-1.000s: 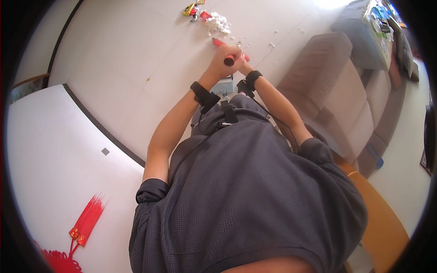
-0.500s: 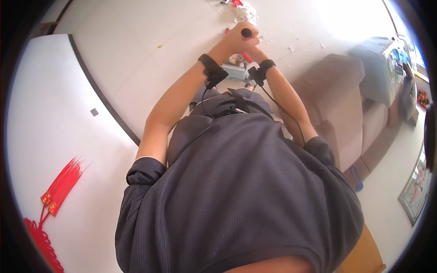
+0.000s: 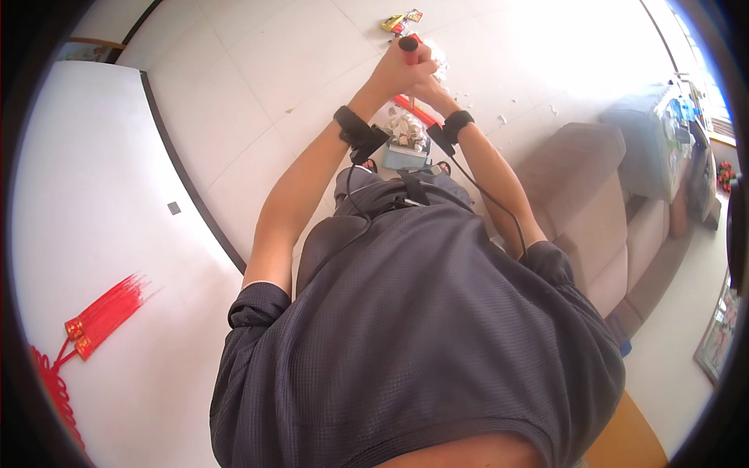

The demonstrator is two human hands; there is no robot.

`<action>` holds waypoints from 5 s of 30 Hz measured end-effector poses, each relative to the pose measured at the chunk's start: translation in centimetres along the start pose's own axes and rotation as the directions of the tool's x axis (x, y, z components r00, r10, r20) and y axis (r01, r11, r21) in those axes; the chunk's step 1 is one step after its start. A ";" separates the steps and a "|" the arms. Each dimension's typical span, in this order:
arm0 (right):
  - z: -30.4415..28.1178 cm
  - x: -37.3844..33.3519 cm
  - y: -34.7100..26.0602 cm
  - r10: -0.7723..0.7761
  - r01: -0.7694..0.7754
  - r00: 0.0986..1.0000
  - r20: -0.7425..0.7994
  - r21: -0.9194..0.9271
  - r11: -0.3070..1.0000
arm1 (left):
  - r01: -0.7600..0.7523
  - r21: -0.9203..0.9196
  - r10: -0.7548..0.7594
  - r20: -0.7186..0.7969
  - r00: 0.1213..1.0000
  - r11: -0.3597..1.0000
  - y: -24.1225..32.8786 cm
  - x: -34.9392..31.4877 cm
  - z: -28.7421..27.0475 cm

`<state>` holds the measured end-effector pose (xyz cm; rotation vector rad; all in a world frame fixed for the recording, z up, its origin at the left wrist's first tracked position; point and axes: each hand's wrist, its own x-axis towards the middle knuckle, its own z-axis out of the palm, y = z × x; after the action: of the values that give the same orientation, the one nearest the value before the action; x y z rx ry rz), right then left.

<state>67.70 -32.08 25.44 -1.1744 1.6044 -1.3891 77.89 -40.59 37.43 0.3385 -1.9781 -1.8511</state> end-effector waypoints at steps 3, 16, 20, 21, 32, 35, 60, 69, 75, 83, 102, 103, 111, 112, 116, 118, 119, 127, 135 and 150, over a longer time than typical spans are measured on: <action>-1.4 2.2 1.2 -0.048 0.055 0.997 0.066 -0.108 0.993 | -0.002 0.022 0.002 -0.020 1.000 1.000 1.5 0.4 -0.1; -1.6 2.7 4.9 0.164 -0.030 0.906 0.389 -0.326 0.945 | -0.033 0.300 0.102 -0.218 0.971 0.953 -4.7 -1.7 2.2; -0.7 4.5 -3.6 0.407 -0.176 0.763 0.502 -0.446 0.878 | 0.044 0.235 0.031 -0.305 0.952 0.971 -5.2 -2.5 0.5; -1.5 6.7 -2.1 0.437 -0.171 0.721 0.539 -0.472 0.865 | 0.032 0.214 0.033 -0.291 0.956 0.976 -4.2 -0.6 -0.3; -0.7 7.1 2.9 0.586 -0.552 0.778 0.227 -0.198 0.810 | 0.007 0.272 0.033 -0.144 0.989 0.962 -2.0 4.9 -2.7; -2.1 5.8 3.0 0.478 -0.435 0.780 0.403 -0.200 0.878 | 0.117 0.191 -0.108 -0.058 0.992 0.975 -1.8 5.7 -0.9; -3.2 0.3 -1.3 0.112 -0.119 0.987 0.112 0.052 0.992 | 0.036 0.045 -0.030 -0.132 0.991 0.998 3.5 3.9 4.0; -2.5 3.0 -4.4 0.119 -0.120 0.981 0.156 -0.006 0.993 | -0.127 0.140 0.157 -0.232 0.960 0.982 2.5 1.6 1.5; -0.1 5.3 3.6 -0.069 0.093 0.981 0.179 -0.131 0.987 | -0.062 0.265 0.131 -0.251 0.959 0.962 -5.3 0.7 0.0; -1.4 3.6 6.8 0.051 -0.027 0.965 0.259 -0.096 0.995 | -0.134 0.206 0.181 -0.232 0.956 0.969 -5.1 1.1 1.7; -5.9 -3.1 -3.9 0.348 -0.350 0.936 0.047 0.174 0.920 | 0.055 0.213 -0.065 0.041 0.997 0.975 4.5 5.8 7.0; -5.7 -3.3 -5.2 0.344 -0.345 0.938 0.038 0.177 0.922 | 0.044 0.193 -0.046 0.010 0.999 0.980 5.5 5.9 6.7; -5.7 -2.2 -6.3 0.200 -0.198 0.980 0.003 0.177 0.964 | -0.117 0.160 0.121 -0.019 0.992 0.980 6.5 5.0 6.2; -5.8 -2.2 -5.9 0.205 -0.201 0.979 -0.005 0.174 0.964 | -0.115 0.169 0.118 -0.006 0.993 0.979 6.2 5.0 6.3; -6.1 -2.2 -4.1 0.227 -0.218 0.973 -0.032 0.181 0.959 | -0.037 0.158 0.043 -0.033 0.999 0.987 3.4 5.0 7.3; -6.0 -2.2 -3.1 0.243 -0.231 0.969 -0.048 0.181 0.956 | -0.063 0.180 0.063 0.005 0.998 0.982 0.4 5.5 7.4; -5.5 -1.8 -2.6 0.246 -0.234 0.968 -0.044 0.182 0.955 | -0.085 0.210 0.080 0.033 0.996 0.974 -1.3 5.6 6.9; -4.2 -1.5 1.6 0.316 -0.300 0.947 -0.064 0.185 0.936 | -0.035 0.294 0.046 -0.034 0.998 0.955 -4.2 5.3 7.2; -4.3 -3.1 2.7 0.350 -0.336 0.936 -0.039 0.194 0.922 | 0.104 0.245 -0.083 -0.096 0.992 0.964 -3.1 5.8 9.0; -4.7 -2.9 -3.7 0.206 -0.198 0.976 -0.068 0.114 0.974 | 0.029 0.055 -0.032 0.053 0.998 0.998 5.6 4.9 6.3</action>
<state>65.04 -27.80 29.78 -0.8775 1.6342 -1.3845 71.25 -36.66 43.35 0.3398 -2.0734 -1.8462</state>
